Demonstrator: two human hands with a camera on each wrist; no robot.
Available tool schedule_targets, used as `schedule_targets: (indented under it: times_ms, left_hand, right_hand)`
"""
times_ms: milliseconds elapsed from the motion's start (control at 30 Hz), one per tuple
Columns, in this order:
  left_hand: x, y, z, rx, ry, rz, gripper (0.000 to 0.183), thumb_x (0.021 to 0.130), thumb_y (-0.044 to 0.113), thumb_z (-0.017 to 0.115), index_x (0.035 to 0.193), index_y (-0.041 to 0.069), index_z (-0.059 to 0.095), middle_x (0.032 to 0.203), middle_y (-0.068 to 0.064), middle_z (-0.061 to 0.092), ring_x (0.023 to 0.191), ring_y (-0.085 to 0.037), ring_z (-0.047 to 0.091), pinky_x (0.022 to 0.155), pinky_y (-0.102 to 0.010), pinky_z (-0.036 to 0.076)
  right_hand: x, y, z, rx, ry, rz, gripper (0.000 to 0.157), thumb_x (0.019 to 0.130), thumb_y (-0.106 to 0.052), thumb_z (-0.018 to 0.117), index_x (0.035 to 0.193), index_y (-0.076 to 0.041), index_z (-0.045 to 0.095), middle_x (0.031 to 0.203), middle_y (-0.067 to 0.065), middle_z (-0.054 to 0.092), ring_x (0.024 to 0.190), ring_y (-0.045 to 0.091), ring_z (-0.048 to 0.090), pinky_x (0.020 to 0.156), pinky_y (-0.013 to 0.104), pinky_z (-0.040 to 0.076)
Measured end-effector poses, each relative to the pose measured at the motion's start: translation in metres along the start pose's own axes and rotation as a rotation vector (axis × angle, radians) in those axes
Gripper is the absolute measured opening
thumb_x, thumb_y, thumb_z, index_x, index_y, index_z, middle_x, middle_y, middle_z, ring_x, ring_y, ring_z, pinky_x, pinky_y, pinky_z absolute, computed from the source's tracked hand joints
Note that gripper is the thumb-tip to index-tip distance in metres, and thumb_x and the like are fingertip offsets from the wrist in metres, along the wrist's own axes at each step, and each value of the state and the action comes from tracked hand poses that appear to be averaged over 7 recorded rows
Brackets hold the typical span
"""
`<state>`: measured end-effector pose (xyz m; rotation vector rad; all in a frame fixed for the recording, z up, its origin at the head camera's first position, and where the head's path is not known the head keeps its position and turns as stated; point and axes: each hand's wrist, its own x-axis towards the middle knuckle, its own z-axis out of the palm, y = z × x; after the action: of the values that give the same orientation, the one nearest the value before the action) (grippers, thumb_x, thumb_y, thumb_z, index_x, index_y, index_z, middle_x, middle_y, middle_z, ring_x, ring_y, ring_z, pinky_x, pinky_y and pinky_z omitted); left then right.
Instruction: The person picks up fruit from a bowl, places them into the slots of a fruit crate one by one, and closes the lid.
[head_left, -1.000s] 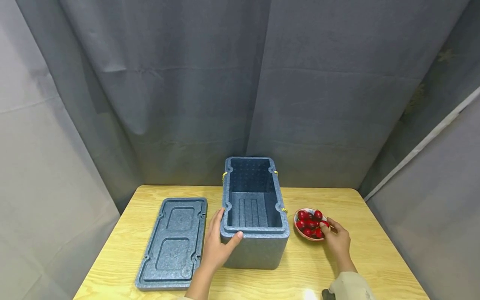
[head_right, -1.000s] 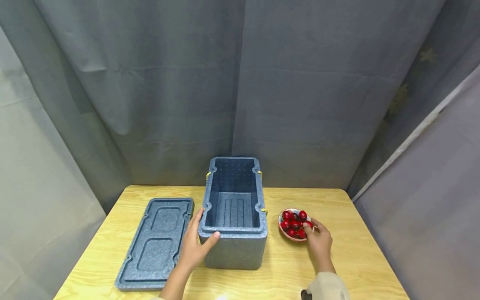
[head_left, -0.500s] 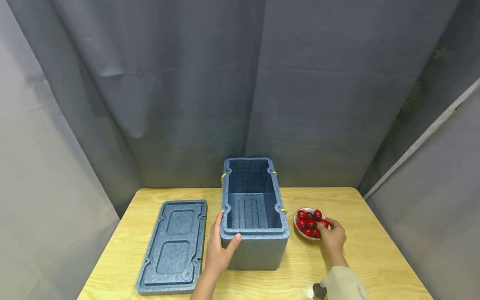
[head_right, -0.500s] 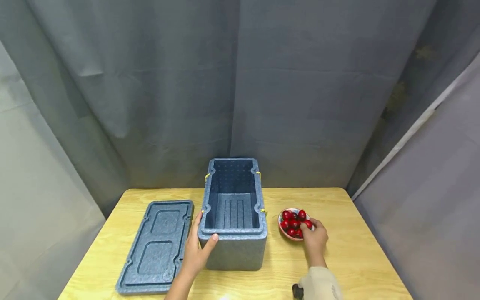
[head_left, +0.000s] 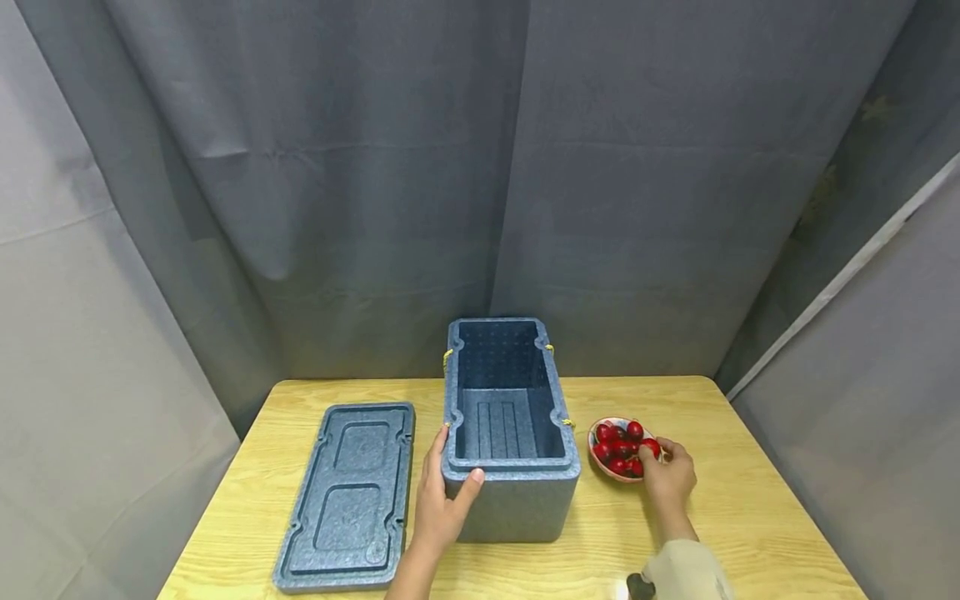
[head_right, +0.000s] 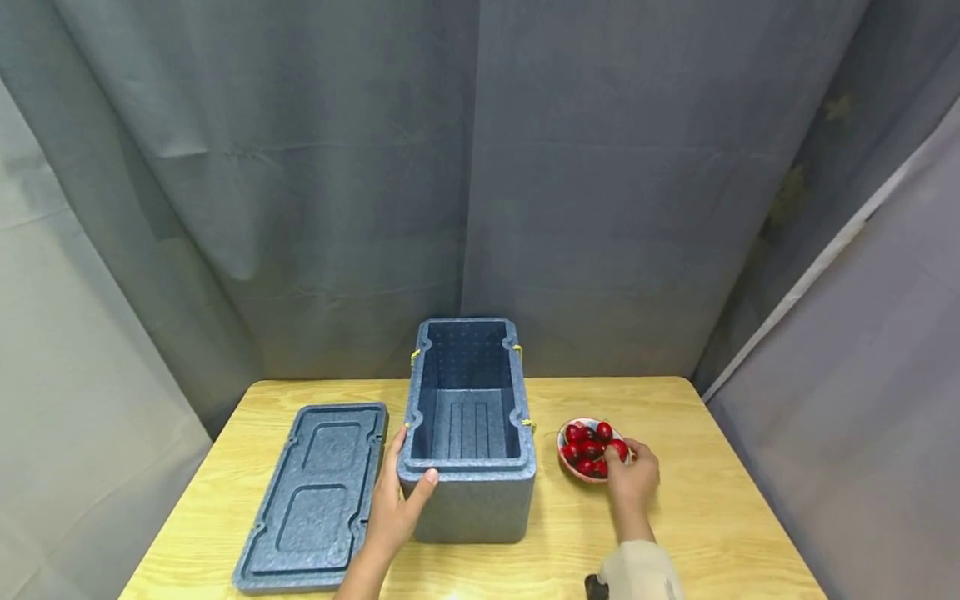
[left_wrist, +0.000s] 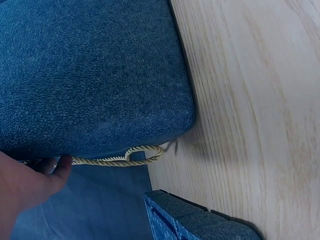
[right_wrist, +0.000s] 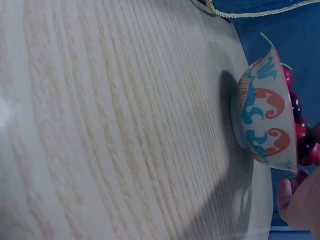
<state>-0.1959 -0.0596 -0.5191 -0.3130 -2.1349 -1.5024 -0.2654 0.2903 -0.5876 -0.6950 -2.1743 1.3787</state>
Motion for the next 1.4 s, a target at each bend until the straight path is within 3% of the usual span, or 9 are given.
schedule_targets:
  times_ms: [300, 500, 600, 1067, 1233, 1400]
  left_hand:
    - [-0.001, 0.001, -0.001, -0.022, -0.015, -0.027, 0.075, 0.08, 0.031, 0.069, 0.144, 0.014, 0.034, 0.142, -0.006, 0.039, 0.127, -0.024, 0.036, 0.099, -0.048, 0.031]
    - [0.001, 0.001, -0.002, -0.041, -0.034, -0.058, 0.075, 0.079, 0.031, 0.07, 0.143, 0.014, 0.035, 0.141, -0.008, 0.039, 0.127, -0.026, 0.036, 0.099, -0.05, 0.031]
    - [0.001, 0.001, -0.002, -0.062, -0.041, -0.079, 0.075, 0.078, 0.031, 0.071, 0.143, 0.015, 0.035, 0.141, -0.008, 0.039, 0.127, -0.026, 0.036, 0.1, -0.05, 0.03]
    - [0.003, -0.002, -0.004, -0.084, -0.068, -0.084, 0.072, 0.079, 0.031, 0.071, 0.141, 0.019, 0.036, 0.14, -0.006, 0.04, 0.127, -0.026, 0.036, 0.1, -0.05, 0.029]
    - [0.004, -0.001, -0.006, -0.109, -0.082, -0.119, 0.07, 0.08, 0.028, 0.069, 0.141, 0.018, 0.036, 0.139, -0.008, 0.039, 0.126, -0.026, 0.036, 0.1, -0.05, 0.028]
    - [0.008, 0.025, -0.013, -0.143, -0.099, -0.18, 0.07, 0.079, 0.017, 0.069, 0.14, 0.007, 0.036, 0.137, -0.017, 0.04, 0.122, -0.031, 0.039, 0.098, -0.048, 0.032]
  right_hand:
    - [-0.012, -0.014, -0.009, 0.048, 0.038, -0.027, 0.037, 0.086, -0.012, 0.064, 0.117, 0.006, 0.055, 0.111, 0.025, 0.056, 0.104, 0.034, 0.047, 0.088, 0.043, 0.035]
    - [-0.02, -0.027, -0.013, 0.077, 0.058, -0.019, 0.038, 0.086, -0.015, 0.065, 0.118, 0.004, 0.056, 0.108, 0.02, 0.057, 0.096, 0.025, 0.049, 0.074, 0.019, 0.038]
    - [-0.025, -0.035, -0.016, 0.09, 0.056, -0.017, 0.038, 0.086, -0.016, 0.066, 0.117, 0.004, 0.057, 0.107, 0.019, 0.057, 0.093, 0.022, 0.048, 0.068, 0.013, 0.038]
    - [-0.038, -0.077, -0.032, 0.199, -0.036, 0.019, 0.039, 0.086, -0.018, 0.067, 0.117, 0.004, 0.056, 0.105, 0.015, 0.056, 0.079, 0.004, 0.051, 0.063, 0.009, 0.043]
    - [-0.042, -0.095, -0.034, 0.214, -0.093, 0.046, 0.042, 0.086, -0.021, 0.066, 0.12, 0.001, 0.055, 0.107, 0.012, 0.055, 0.083, 0.005, 0.051, 0.064, 0.01, 0.043]
    - [-0.044, -0.11, -0.037, 0.219, -0.112, 0.037, 0.039, 0.085, -0.022, 0.068, 0.117, -0.002, 0.057, 0.104, 0.007, 0.058, 0.086, 0.007, 0.052, 0.067, 0.011, 0.043]
